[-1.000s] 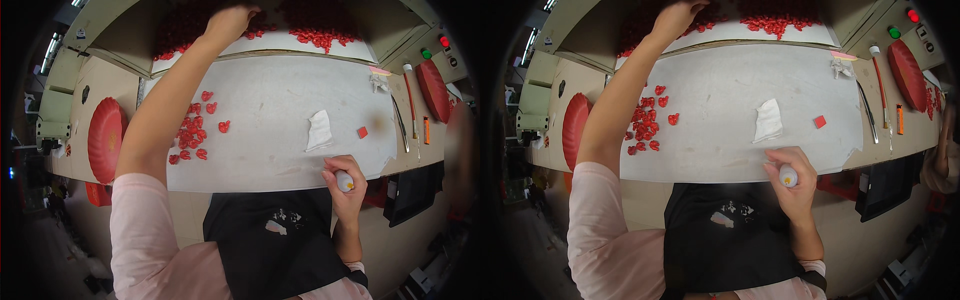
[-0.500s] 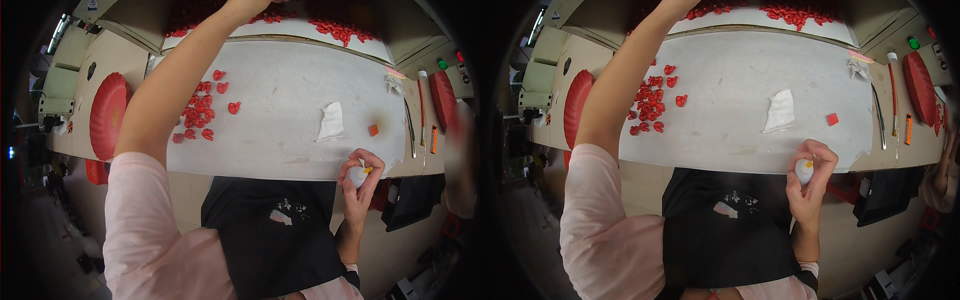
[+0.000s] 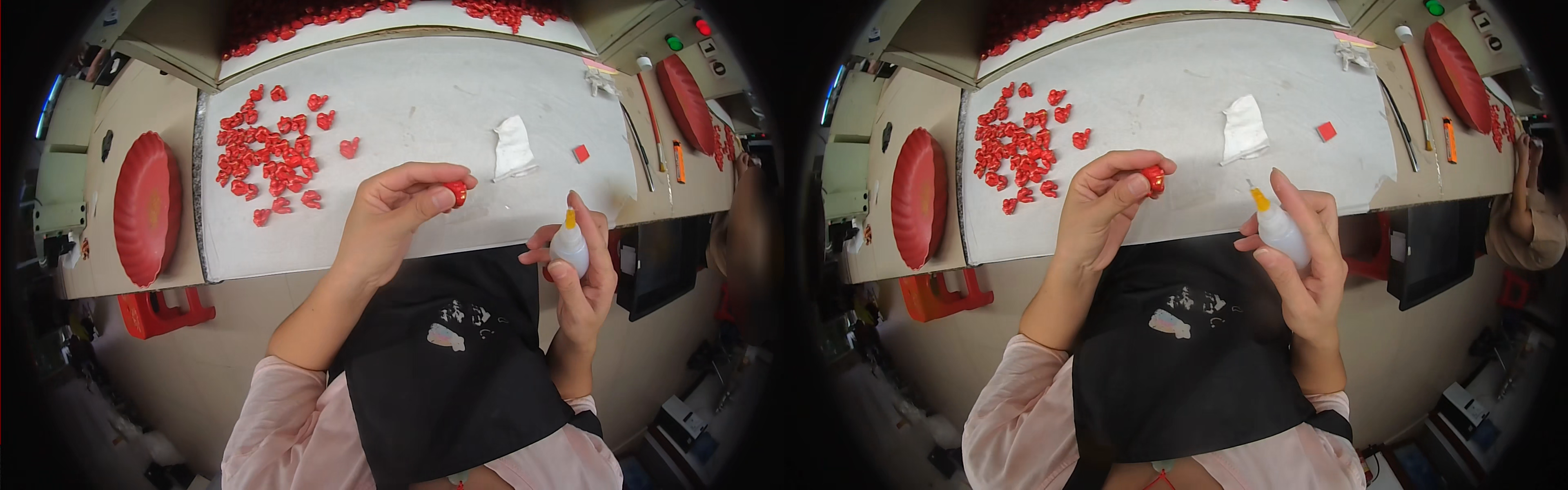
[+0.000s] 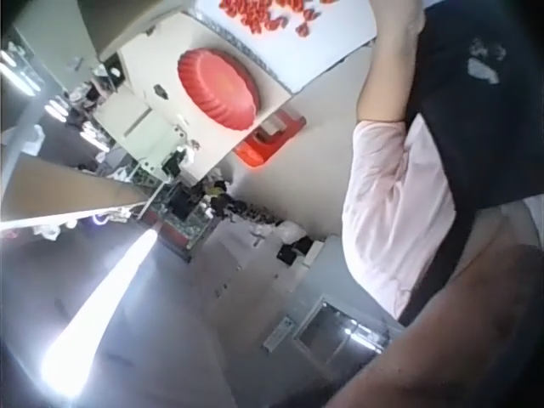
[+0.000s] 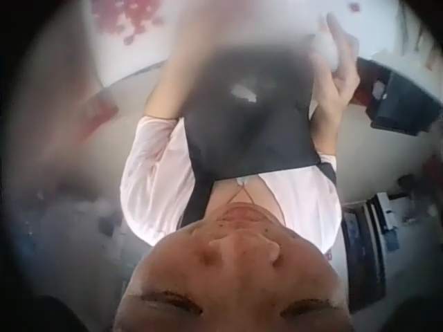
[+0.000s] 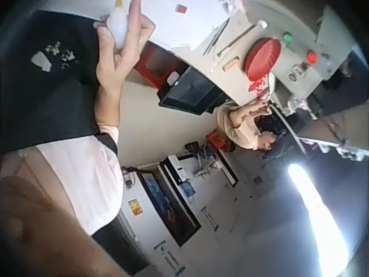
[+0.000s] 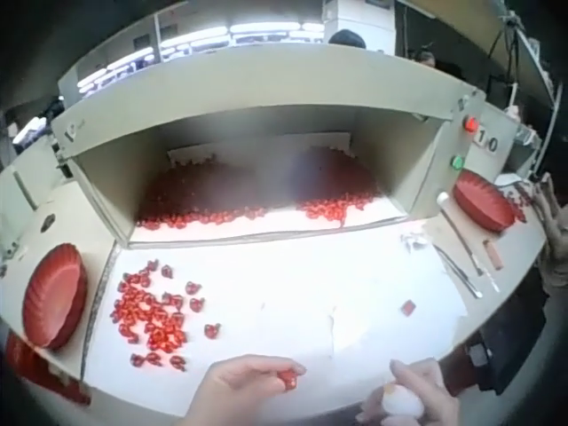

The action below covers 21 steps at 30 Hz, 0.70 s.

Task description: The person glues small red plastic components together using a glue bottle at a factory workbench.

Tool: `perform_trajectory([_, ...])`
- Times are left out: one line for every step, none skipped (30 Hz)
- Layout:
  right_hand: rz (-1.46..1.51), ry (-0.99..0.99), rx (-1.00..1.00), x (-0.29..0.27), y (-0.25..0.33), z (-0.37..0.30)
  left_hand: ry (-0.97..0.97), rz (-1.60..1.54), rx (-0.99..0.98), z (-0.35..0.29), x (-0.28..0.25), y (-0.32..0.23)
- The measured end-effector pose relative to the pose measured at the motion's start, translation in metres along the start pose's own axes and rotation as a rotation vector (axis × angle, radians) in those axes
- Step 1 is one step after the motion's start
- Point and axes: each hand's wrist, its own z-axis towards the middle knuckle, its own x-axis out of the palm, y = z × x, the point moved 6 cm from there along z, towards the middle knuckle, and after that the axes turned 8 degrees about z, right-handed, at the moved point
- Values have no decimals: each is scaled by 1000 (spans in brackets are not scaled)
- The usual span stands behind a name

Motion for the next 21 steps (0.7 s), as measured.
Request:
perform_trajectory([-43, 5, -74, -1, 5, -2, 30, -83, -12, -2, 5, 4])
perform_trajectory([-57, -2, -68, -3, 5, -4, 59, -165, -25, -4, 10, 7])
perform_trajectory([-32, -25, -111, -6, 6, -7, 81, -161, -9, -6, 11, 11])
perform_trajectory([-6, -48, -154, -8, 8, -9, 85, -169, -14, -7, 12, 14])
perform_trajectory([-13, -51, -150, -8, 8, -9, 103, -258, -50, -7, 14, 17])
perform_trajectory([39, -75, -140, -8, 7, -8, 117, -345, -84, -7, 14, 20])
perform_trajectory([91, -98, -131, -9, 5, -8, 117, -348, -85, -8, 15, 20])
perform_trajectory([90, -98, -129, -9, 4, -8, 123, -388, -130, -8, 18, 21])
perform_trajectory([101, -92, -127, -8, 3, -7, 127, -428, -173, -9, 19, 22])
perform_trajectory([113, -85, -125, -7, 2, -6, 125, -427, -171, -9, 18, 23])
perform_trajectory([115, -83, -125, -6, 1, -6, 153, -432, -187, -9, 18, 25])
perform_trajectory([115, -77, -119, -5, 1, -6, 179, -438, -203, -10, 18, 28])
perform_trajectory([115, -70, -114, -4, 0, -5, 177, -436, -201, -10, 17, 29])
perform_trajectory([119, -67, -116, -4, 1, -5, 201, -500, -209, -9, 18, 30])
perform_trajectory([111, -65, -109, -3, 1, -4, 225, -563, -217, -10, 18, 30])
perform_trajectory([104, -63, -103, -1, 2, -4, 221, -557, -212, -11, 17, 30])
perform_trajectory([112, -58, -107, -1, 3, -6, 202, -500, -191, -12, 16, 29])
perform_trajectory([100, -61, -90, -2, 1, -6, 185, -439, -164, -9, 11, 27])
perform_trajectory([90, -63, -73, -3, -2, -5, 182, -427, -151, -6, 7, 23])
perform_trajectory([103, -54, -85, -3, -3, -4, 88, 42, 56, -1, -6, 9])
perform_trajectory([49, -51, -84, -5, -3, -5, -14, 504, 251, -1, -11, -4])
